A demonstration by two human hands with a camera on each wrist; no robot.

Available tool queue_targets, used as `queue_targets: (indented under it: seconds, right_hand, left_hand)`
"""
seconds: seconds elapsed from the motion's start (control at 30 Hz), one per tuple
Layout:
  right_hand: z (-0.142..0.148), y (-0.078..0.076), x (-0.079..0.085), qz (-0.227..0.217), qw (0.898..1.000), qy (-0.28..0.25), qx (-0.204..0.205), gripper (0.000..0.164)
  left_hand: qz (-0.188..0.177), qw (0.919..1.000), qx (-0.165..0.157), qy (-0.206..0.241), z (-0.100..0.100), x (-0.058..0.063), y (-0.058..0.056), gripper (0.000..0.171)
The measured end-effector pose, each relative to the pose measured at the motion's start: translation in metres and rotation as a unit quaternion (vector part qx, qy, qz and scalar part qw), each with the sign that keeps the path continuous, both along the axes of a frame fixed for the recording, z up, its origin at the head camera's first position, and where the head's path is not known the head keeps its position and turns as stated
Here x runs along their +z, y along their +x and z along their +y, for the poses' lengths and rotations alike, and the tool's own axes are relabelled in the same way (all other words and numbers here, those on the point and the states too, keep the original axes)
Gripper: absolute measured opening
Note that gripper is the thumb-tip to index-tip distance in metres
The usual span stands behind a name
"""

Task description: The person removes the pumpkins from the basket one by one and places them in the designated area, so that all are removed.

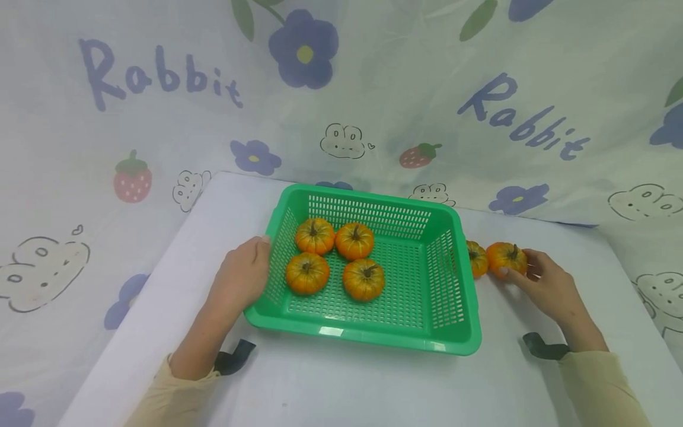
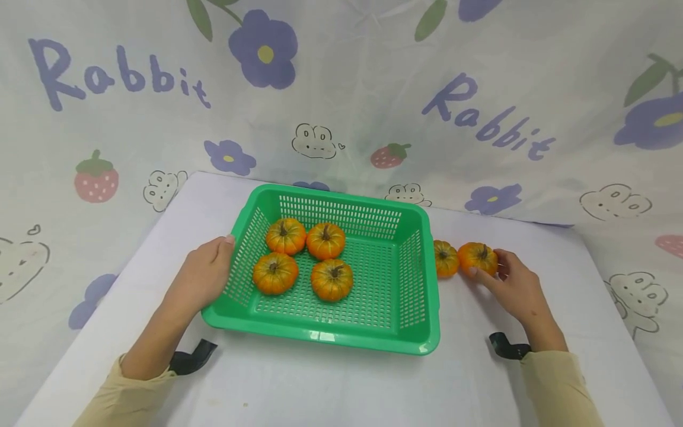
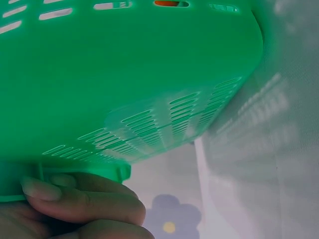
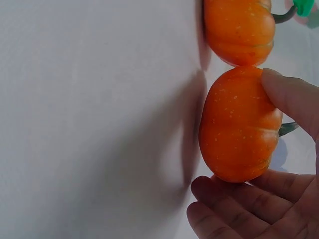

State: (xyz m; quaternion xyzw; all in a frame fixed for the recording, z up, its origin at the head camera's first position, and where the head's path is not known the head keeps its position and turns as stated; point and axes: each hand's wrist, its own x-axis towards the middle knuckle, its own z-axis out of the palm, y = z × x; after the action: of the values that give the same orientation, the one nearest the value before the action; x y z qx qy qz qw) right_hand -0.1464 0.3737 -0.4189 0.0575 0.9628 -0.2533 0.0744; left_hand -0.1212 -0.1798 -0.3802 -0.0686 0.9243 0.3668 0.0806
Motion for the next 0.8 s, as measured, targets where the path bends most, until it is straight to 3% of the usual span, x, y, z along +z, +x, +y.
queue_targets:
  seconds: [0.8]
  right_hand:
    - [-0.0026, 0.0021, -0.0031, -0.029, 1.000, -0.008, 0.007, 0.111]
  left_hand:
    - [-0.006, 0.9999, 0.004, 0.010, 0.0006, 0.0014, 0.0005, 0.059]
